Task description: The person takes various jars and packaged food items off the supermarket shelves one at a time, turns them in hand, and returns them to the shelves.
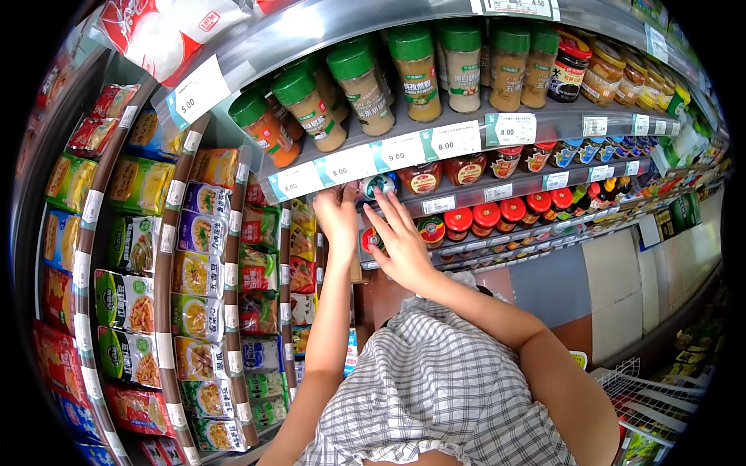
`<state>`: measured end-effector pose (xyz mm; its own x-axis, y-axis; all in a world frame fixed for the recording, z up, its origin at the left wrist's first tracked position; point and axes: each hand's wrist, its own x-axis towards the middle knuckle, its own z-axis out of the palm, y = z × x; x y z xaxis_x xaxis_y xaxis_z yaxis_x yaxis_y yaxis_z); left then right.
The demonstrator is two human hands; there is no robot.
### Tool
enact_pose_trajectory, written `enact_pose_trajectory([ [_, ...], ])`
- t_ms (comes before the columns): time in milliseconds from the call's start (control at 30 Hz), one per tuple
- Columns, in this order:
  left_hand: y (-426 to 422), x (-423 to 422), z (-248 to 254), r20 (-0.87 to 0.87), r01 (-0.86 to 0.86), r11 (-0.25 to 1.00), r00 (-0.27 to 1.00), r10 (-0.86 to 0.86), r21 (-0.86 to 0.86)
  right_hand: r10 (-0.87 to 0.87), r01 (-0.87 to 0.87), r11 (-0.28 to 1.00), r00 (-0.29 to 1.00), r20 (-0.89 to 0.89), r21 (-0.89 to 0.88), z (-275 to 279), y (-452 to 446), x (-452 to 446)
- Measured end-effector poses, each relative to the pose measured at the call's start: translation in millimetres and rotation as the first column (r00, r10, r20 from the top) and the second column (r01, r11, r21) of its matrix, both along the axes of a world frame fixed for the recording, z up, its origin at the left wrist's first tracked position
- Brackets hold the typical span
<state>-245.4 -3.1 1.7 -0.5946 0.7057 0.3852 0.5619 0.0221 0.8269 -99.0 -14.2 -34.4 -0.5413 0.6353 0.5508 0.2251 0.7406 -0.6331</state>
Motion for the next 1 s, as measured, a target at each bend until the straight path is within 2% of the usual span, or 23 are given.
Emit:
enact_pose_trajectory([
  [100, 3.9, 1.4, -0.9, -0.05, -0.02, 0.998, 0.998, 0.023, 0.056, -0.006, 0.005, 1.0, 1.0, 0.028, 0.016, -0.5, 2.0, 0.0],
  [200, 3.9, -1.5, -2.0, -0.27, -0.014, 1.0, 0.963, 0.014, 0.004, -0.031, 0.028, 0.999, 0.993, 0.111, 0.032, -0.4, 4.3, -2.2],
  [300, 1.3, 1.0, -1.2, -0.339, -0.088, 0.996, 0.936, 0.09, 0.021, -0.041, 0.034, 0.999, 0.979, 0.198, 0.043, 2.4, 4.7, -5.1],
  [333, -3.7, 6.8, 6.2, -0.349, -0.153, 0.987, 0.928, 0.129, -0.041, -0.056, 0.043, 0.997, 0.975, 0.215, 0.061, 0.8, 4.6, -6.7],
  [433, -10.7, 2.1, -3.6, -0.609, -0.114, 0.97, 0.761, 0.225, 0.216, -0.076, 0.063, 0.996, 0.971, 0.229, 0.064, 4.2, 0.6, -7.0],
  [567, -19.6, 9.4, -18.8, -0.422, -0.033, 0.986, 0.901, 0.099, 0.161, -0.098, 0.091, 0.995, 0.956, 0.277, 0.038, 9.2, -5.0, -7.2],
  [867, -27.9, 21.6, -13.3, -0.409, 0.002, 0.991, 0.911, 0.053, 0.133, -0.121, 0.117, 0.993, 0.955, 0.27, 0.033, -0.6, -7.1, -10.7],
  [1000, -42.5, 25.9, -4.8, -0.493, 0.047, 0.974, 0.867, 0.071, 0.223, -0.131, 0.127, 0.991, 0.969, 0.211, 0.033, 5.7, -11.2, -8.8],
])
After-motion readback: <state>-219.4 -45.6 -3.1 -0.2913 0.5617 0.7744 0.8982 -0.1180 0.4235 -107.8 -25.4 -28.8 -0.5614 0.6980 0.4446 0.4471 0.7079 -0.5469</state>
